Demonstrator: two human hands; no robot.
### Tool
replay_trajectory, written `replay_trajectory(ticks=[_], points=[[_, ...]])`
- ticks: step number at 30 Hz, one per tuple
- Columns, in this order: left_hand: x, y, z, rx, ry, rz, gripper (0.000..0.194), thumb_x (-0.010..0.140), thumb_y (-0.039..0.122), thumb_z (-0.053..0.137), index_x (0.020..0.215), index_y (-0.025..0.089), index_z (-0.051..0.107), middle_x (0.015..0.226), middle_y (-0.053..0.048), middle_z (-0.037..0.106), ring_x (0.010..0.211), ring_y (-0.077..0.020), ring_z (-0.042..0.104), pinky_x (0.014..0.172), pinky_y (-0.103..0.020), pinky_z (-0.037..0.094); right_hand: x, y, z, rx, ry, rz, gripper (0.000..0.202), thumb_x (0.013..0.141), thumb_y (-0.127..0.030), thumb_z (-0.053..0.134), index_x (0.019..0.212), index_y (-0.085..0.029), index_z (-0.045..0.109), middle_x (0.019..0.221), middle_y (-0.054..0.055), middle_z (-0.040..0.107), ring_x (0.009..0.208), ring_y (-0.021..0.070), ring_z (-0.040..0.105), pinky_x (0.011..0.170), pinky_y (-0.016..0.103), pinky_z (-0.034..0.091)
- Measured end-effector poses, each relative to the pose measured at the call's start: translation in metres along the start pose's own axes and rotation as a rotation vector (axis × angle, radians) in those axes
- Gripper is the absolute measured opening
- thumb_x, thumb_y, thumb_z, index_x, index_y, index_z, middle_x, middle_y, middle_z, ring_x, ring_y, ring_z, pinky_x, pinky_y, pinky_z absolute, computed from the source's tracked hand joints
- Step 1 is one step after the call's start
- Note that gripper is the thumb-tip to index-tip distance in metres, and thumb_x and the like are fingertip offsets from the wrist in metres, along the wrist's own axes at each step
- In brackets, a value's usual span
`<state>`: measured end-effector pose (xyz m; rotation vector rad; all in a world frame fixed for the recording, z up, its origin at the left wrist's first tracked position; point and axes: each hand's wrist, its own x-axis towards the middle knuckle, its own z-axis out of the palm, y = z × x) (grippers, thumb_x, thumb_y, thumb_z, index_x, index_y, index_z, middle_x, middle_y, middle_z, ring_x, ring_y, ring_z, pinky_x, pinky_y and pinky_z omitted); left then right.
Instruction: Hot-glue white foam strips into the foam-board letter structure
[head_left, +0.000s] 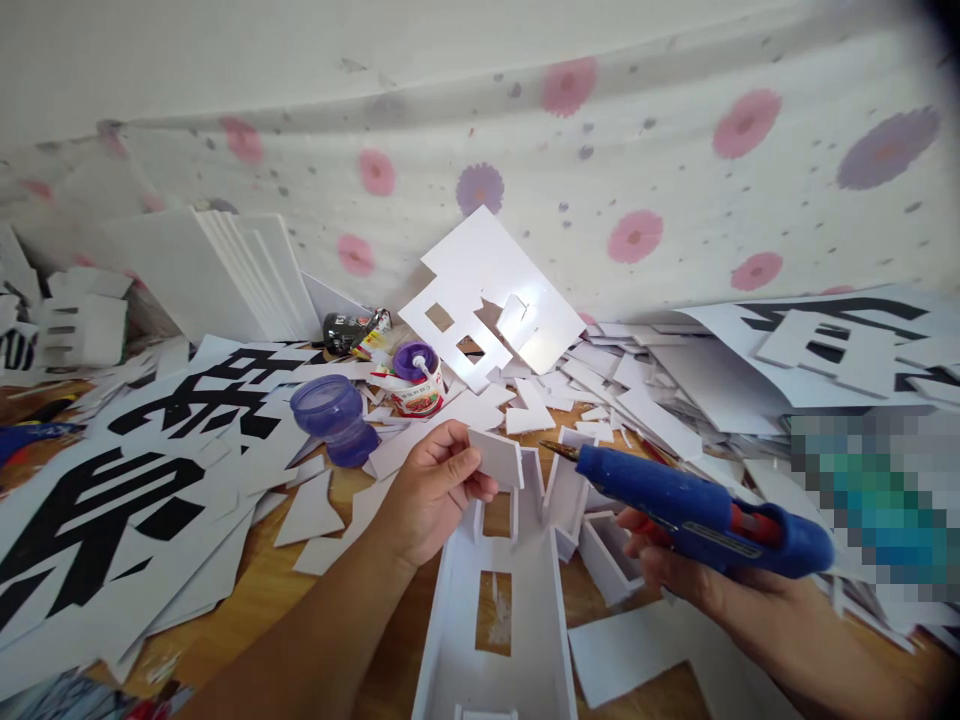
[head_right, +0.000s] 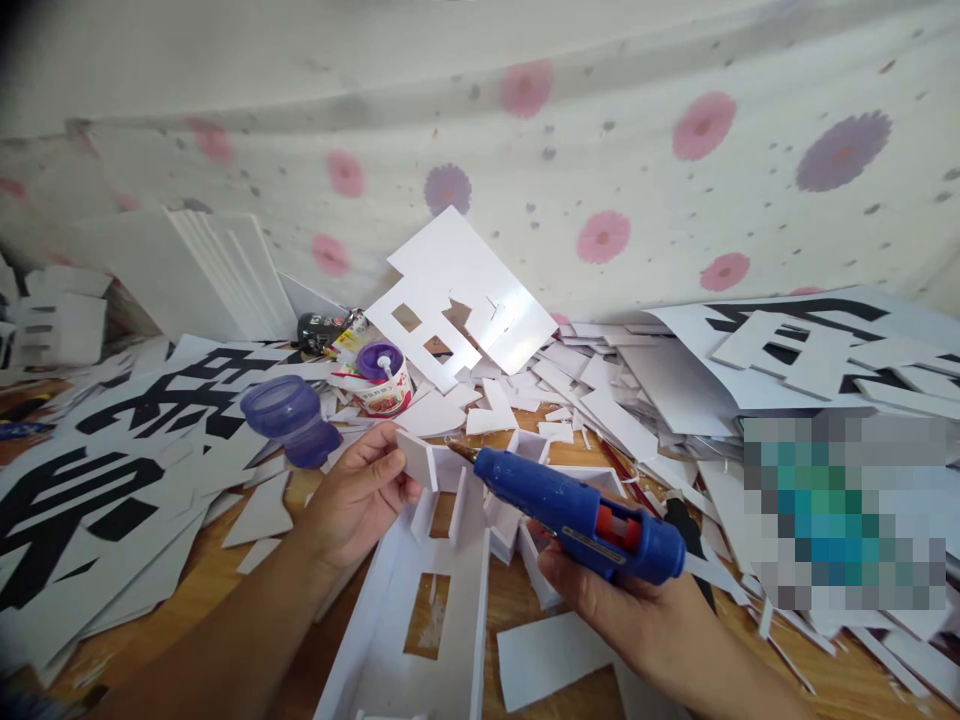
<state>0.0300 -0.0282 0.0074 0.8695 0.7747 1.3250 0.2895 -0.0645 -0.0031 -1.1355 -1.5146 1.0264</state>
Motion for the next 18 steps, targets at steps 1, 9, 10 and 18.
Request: replay_trajectory(ticks=[1,9,10,18], points=[[0.0,0.0,0.0,0.005,0.003,0.002,0.03,0.067,0.029,0.085,0.077,0.016,0.06,0.064,0.001,0.066,0.054,-0.01,0.062,0.052,-0.017,0.049,0.001,-0.001,0.0,-0.001,-0.007,-0.018,0.021,0.076,-0.042,0.073,0.088,-0.025,0.075,0.083,0.005,0.076,0.072,0.0232,0.073,0.068,0.034,0.064],[0.003,-0.005,-0.003,0.144,0.012,0.073,0.021,0.073,0.031,0.08,0.08,0.017,0.066,0.069,-0.001,0.066,0.059,-0.0127,0.062,0.057,-0.021,0.05,0.003,-0.004,0.0,-0.077,-0.04,-0.126,0.019,0.079,-0.041,0.07,0.09,-0.026,0.072,0.085,0.004,0.075,0.076,0.0225,0.072,0.074,0.034,0.062],[0.003,-0.005,-0.004,0.204,0.028,0.124,0.019,0.074,0.031,0.079,0.081,0.018,0.067,0.072,-0.001,0.067,0.061,-0.0128,0.062,0.058,-0.021,0.05,0.004,-0.005,-0.001,-0.086,-0.041,-0.128,0.018,0.08,-0.04,0.069,0.09,-0.026,0.072,0.085,0.004,0.075,0.076,0.0221,0.071,0.072,0.033,0.062],[-0.001,0.001,-0.002,0.73,0.003,0.504,0.007,0.08,0.019,0.07,0.084,0.021,0.076,0.08,-0.004,0.066,0.076,-0.0174,0.058,0.074,-0.026,0.045,0.013,-0.013,-0.003,-0.235,-0.174,-0.148,0.02,0.081,-0.043,0.067,0.081,-0.024,0.07,0.081,0.005,0.073,0.07,0.0214,0.069,0.059,0.03,0.059]])
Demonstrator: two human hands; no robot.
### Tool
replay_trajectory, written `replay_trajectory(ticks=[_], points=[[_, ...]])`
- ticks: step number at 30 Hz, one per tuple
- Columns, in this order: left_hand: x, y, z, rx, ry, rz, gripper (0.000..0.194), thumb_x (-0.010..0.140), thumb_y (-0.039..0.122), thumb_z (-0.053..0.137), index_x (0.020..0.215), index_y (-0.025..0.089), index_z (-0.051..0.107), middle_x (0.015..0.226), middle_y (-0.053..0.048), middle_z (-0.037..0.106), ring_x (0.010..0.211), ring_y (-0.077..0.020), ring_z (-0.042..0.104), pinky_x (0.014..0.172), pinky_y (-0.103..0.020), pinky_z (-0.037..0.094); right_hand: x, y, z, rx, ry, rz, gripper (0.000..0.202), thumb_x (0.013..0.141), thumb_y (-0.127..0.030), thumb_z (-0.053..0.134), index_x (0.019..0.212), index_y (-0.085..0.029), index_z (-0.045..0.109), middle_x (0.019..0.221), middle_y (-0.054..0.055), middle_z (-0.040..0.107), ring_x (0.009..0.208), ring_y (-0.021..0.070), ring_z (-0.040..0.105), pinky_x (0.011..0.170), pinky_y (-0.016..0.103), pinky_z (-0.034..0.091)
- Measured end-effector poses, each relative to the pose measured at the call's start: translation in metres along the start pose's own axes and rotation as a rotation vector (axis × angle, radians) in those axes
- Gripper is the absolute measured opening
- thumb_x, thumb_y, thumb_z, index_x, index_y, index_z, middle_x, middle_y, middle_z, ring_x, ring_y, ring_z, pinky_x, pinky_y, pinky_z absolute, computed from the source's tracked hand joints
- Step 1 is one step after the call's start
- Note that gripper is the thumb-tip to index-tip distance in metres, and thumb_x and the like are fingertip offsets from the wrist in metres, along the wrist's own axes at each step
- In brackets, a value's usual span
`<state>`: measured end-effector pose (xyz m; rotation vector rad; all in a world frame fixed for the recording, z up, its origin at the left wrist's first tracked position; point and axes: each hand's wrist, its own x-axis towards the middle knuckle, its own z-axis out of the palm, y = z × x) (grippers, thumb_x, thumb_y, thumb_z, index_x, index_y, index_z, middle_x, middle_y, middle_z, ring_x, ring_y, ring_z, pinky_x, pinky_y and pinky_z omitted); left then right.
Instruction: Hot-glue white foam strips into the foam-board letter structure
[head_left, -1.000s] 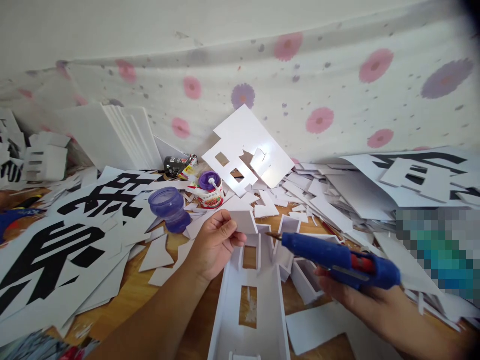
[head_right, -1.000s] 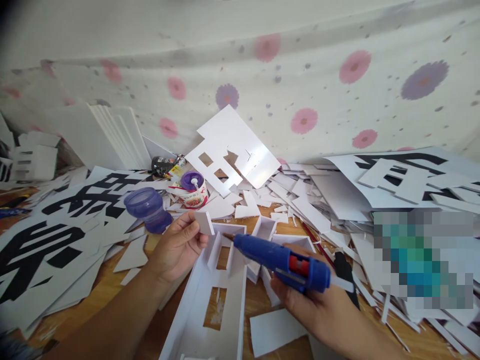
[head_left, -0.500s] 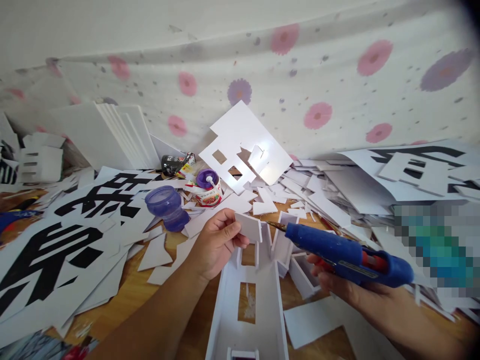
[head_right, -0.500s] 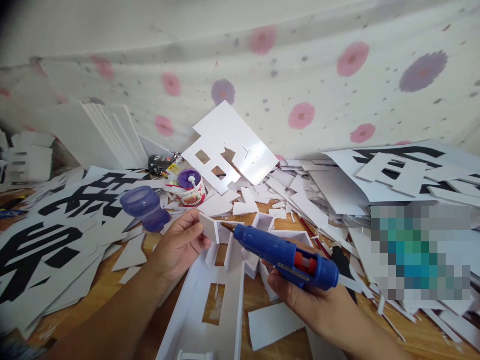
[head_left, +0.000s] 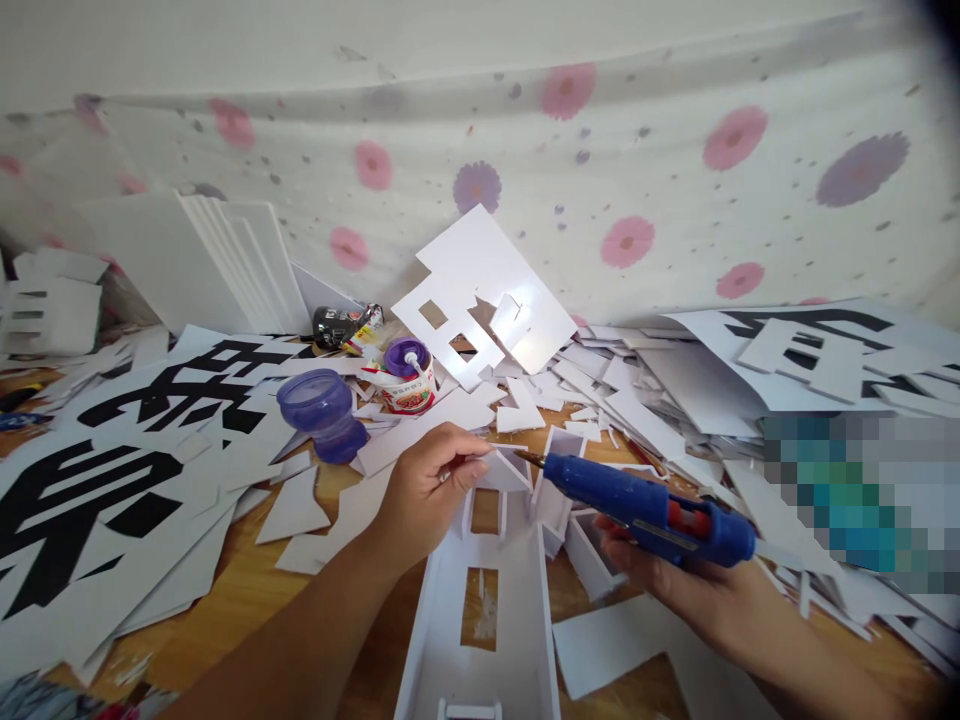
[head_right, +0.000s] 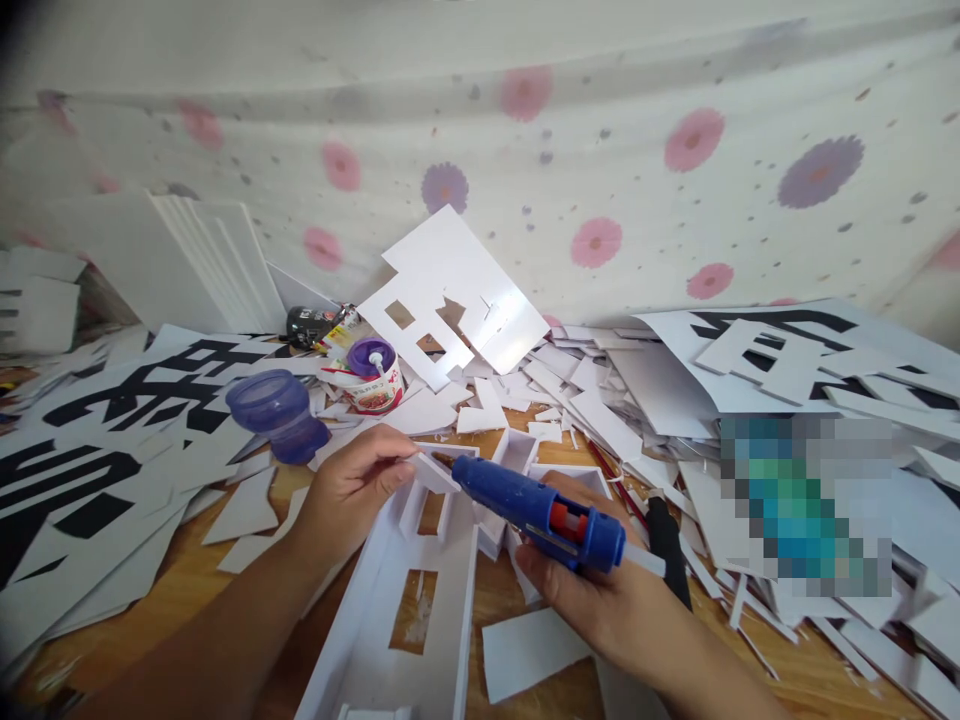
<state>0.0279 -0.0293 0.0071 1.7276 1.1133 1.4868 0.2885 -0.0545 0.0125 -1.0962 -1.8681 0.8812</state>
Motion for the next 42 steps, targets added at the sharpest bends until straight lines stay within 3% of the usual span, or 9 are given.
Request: replay_trajectory(ticks=[11,17,26,42], points=[[-0.001,-0.006,0.003,0.038,-0.051,0.146,0.015,0.081,0.011,0.065,0.089,0.022,0.072,0.08,0.0,0.066,0.075,-0.0132,0.062,0.07,-0.023,0.048,0.0,0.008,-0.002,-0.131,-0.062,-0.172,0.026,0.091,-0.042,0.055,0.079,-0.023,0.069,0.078,0.005,0.069,0.07,0.0196,0.066,0.062,0.029,0.055],[-0.001,-0.007,0.002,0.046,-0.091,0.218,0.016,0.084,0.01,0.065,0.092,0.023,0.07,0.085,0.001,0.066,0.079,-0.0117,0.063,0.074,-0.022,0.049,0.0,0.01,-0.002,-0.105,-0.085,-0.175,0.03,0.091,-0.045,0.055,0.078,-0.022,0.07,0.076,0.006,0.068,0.069,0.0199,0.065,0.059,0.03,0.055],[0.001,-0.006,-0.002,0.074,-0.103,0.303,0.019,0.084,0.008,0.065,0.094,0.023,0.07,0.086,0.001,0.066,0.081,-0.0109,0.062,0.076,-0.021,0.049,0.0,0.009,-0.003,-0.134,-0.071,-0.175,0.02,0.089,-0.039,0.06,0.079,-0.024,0.07,0.073,0.004,0.066,0.069,0.0203,0.065,0.062,0.031,0.055],[0.002,-0.004,-0.005,0.067,-0.059,0.294,0.015,0.083,0.007,0.066,0.087,0.021,0.069,0.082,0.0,0.065,0.077,-0.0107,0.06,0.072,-0.021,0.048,0.004,0.002,-0.006,-0.3,-0.072,-0.316,0.021,0.092,-0.028,0.051,0.074,-0.02,0.059,0.068,0.003,0.063,0.06,0.0167,0.063,0.055,0.029,0.049]])
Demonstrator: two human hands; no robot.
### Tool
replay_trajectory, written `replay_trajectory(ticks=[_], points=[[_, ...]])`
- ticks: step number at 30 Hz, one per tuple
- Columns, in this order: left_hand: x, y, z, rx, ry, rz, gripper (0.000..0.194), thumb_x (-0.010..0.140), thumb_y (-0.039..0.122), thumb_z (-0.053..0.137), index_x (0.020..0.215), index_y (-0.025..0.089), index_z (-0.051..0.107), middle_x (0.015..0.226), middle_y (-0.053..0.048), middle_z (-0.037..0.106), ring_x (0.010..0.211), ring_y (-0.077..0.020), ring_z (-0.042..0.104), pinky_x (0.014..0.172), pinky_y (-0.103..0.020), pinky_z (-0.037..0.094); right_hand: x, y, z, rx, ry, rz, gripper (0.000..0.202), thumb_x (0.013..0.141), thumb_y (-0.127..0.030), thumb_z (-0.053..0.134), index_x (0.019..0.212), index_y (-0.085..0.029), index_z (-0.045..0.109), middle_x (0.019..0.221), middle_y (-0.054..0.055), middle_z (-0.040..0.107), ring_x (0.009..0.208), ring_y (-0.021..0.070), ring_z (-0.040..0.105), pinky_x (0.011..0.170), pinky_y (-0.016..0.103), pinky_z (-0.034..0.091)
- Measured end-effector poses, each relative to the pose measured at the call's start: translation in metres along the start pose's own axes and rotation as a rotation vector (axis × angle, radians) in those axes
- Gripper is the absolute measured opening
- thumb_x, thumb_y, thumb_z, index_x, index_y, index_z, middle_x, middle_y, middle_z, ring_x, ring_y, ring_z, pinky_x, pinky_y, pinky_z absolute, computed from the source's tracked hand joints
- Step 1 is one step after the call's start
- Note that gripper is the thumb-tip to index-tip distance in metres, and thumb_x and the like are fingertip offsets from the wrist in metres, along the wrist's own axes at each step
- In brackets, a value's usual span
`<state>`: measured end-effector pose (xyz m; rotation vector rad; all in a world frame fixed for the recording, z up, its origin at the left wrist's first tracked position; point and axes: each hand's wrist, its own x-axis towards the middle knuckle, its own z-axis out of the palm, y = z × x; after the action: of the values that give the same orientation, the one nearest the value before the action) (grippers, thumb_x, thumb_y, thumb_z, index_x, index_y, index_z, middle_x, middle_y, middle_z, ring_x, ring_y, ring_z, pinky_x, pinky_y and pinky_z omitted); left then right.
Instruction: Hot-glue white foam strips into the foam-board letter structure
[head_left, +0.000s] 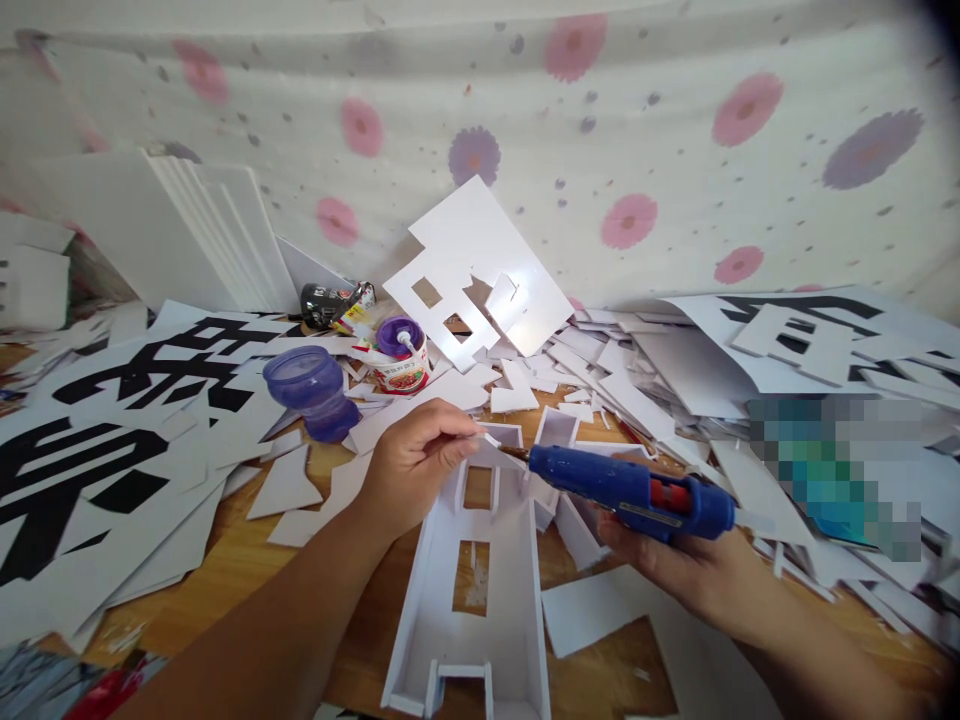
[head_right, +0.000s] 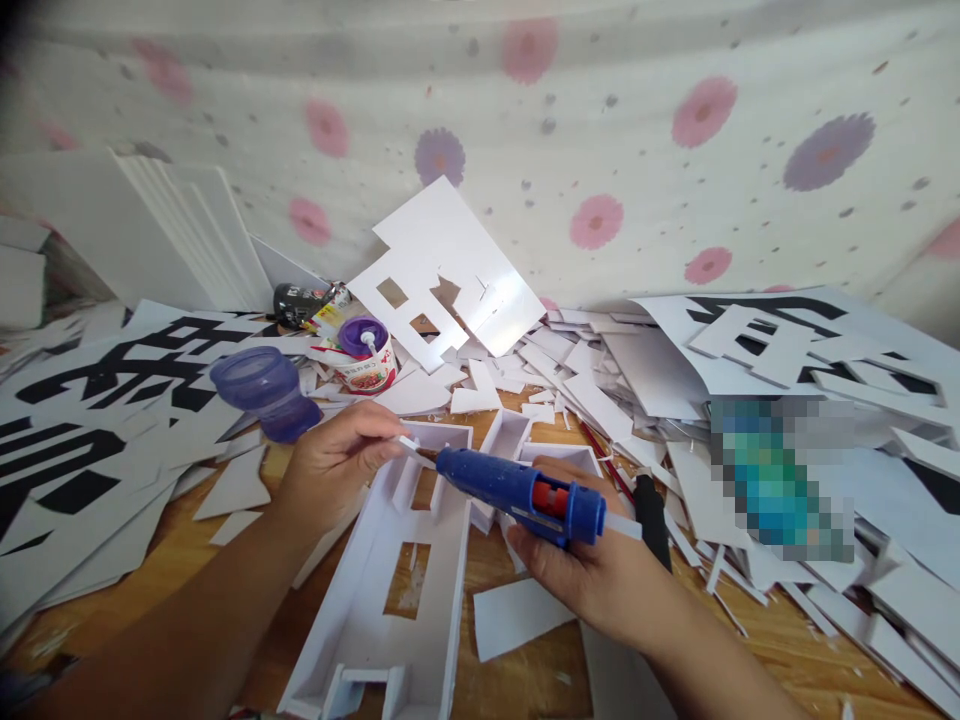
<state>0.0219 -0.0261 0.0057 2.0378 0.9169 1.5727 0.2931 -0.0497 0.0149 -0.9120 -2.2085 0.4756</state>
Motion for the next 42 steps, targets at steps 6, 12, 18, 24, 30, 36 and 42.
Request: replay_trajectory(ticks=[6,12,18,24,30,36,42], points=[[0.002,-0.002,-0.002,-0.009,0.006,0.007,0.016,0.083,0.007,0.068,0.089,0.022,0.07,0.082,0.001,0.065,0.078,-0.0101,0.061,0.073,-0.02,0.048,0.001,-0.001,0.0,-0.011,-0.014,-0.011,0.02,0.091,-0.024,0.048,0.075,-0.02,0.059,0.07,0.004,0.064,0.063,0.0172,0.063,0.057,0.029,0.051],[0.003,-0.002,-0.006,-0.007,0.037,0.0,0.011,0.083,0.012,0.068,0.086,0.022,0.07,0.08,0.0,0.065,0.076,-0.0121,0.06,0.071,-0.023,0.049,0.001,0.001,0.0,0.007,0.002,0.006,0.018,0.091,-0.025,0.048,0.078,-0.02,0.06,0.07,0.004,0.064,0.062,0.0171,0.062,0.057,0.03,0.052],[0.003,-0.004,-0.009,0.03,0.068,-0.034,0.003,0.084,0.018,0.069,0.084,0.021,0.07,0.08,-0.002,0.066,0.077,-0.0155,0.061,0.073,-0.029,0.049,0.001,0.001,0.001,0.101,-0.009,0.04,0.013,0.089,-0.027,0.051,0.079,-0.022,0.058,0.072,0.004,0.064,0.06,0.0183,0.062,0.054,0.031,0.052],[0.003,-0.007,-0.012,0.008,0.071,-0.043,0.005,0.083,0.017,0.069,0.086,0.021,0.07,0.081,-0.002,0.065,0.078,-0.0155,0.06,0.071,-0.029,0.048,0.0,0.004,0.001,0.109,-0.003,0.06,0.013,0.087,-0.025,0.054,0.076,-0.021,0.06,0.073,0.004,0.065,0.062,0.0184,0.063,0.056,0.031,0.053],[0.003,-0.006,-0.015,0.015,0.087,-0.038,0.008,0.083,0.015,0.068,0.087,0.022,0.07,0.083,-0.001,0.065,0.079,-0.0143,0.06,0.072,-0.027,0.047,-0.003,0.008,0.003,0.12,0.008,0.071,0.017,0.087,-0.026,0.054,0.071,-0.022,0.058,0.071,0.004,0.064,0.062,0.018,0.062,0.056,0.03,0.051],[0.004,-0.008,-0.017,0.006,0.096,-0.075,0.004,0.082,0.018,0.07,0.084,0.021,0.069,0.08,-0.001,0.064,0.079,-0.0155,0.059,0.073,-0.029,0.048,-0.003,0.007,0.003,0.09,0.009,0.096,0.016,0.087,-0.03,0.055,0.075,-0.022,0.06,0.066,0.001,0.061,0.057,0.016,0.058,0.053,0.028,0.05],[0.0,-0.017,-0.018,-0.178,0.124,-0.182,0.005,0.083,0.024,0.07,0.085,0.021,0.068,0.08,-0.001,0.062,0.071,-0.014,0.058,0.065,-0.027,0.05,-0.007,0.011,0.006,0.138,0.056,0.153,0.013,0.086,-0.031,0.058,0.078,-0.022,0.063,0.071,0.003,0.064,0.062,0.0164,0.061,0.053,0.027,0.051]])
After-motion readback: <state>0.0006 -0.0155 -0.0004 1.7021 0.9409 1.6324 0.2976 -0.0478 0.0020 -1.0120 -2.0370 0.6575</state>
